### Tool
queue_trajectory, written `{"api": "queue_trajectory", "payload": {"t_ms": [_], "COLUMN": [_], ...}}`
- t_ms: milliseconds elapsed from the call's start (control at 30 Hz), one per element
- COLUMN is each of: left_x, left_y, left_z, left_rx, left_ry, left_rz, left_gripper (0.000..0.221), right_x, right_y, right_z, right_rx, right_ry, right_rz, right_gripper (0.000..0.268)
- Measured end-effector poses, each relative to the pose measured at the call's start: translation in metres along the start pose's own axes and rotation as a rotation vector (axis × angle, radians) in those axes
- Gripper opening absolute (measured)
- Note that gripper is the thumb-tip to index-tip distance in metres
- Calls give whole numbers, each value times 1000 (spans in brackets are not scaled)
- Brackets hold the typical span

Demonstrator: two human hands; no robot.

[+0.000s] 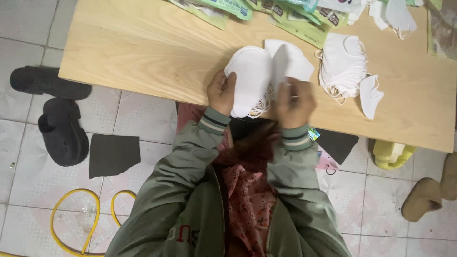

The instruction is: The person is sorting, unfolding, and stacking white protective masks on a wooden table.

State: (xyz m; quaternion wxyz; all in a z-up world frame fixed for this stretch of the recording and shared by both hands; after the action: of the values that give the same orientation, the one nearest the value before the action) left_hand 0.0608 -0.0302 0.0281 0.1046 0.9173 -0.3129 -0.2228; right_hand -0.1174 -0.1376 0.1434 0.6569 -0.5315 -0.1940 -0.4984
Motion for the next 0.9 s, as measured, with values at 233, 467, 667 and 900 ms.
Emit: {"api": "queue_trajectory", "payload": {"t_ms": [233, 467, 667, 900], "left_x": [5, 13, 6, 10], "left_y": [-7, -12, -9, -12], "left_z": [8, 22, 14, 15], "left_rx": [23, -19, 28, 7], "left_ry": [83, 91, 118, 81], "left_rz": [38, 25, -36, -112], "left_gripper": [31, 33, 23, 20], "right_x": [-12, -20, -23, -49], "right_y": [50, 58, 28, -20], "right_z": [67, 64, 12, -99], "right_rx": [-200, -194, 367, -354], "right_ry": [-128, -48, 24, 237], "right_rz": [428, 595, 307, 364], "right_gripper": [23, 25, 29, 53]}}
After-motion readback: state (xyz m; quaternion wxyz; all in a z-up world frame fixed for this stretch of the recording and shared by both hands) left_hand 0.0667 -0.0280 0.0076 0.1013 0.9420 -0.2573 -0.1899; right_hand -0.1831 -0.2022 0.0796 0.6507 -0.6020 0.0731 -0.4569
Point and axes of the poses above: each hand's wrist, its own x-axis towards the middle knuckle, its own y-axis out of the palm, z = x × y, the point moved 6 cm from there along x, towards the middle knuckle, and after that the axes turned 12 degrees about -y, right-handed, at the moved point
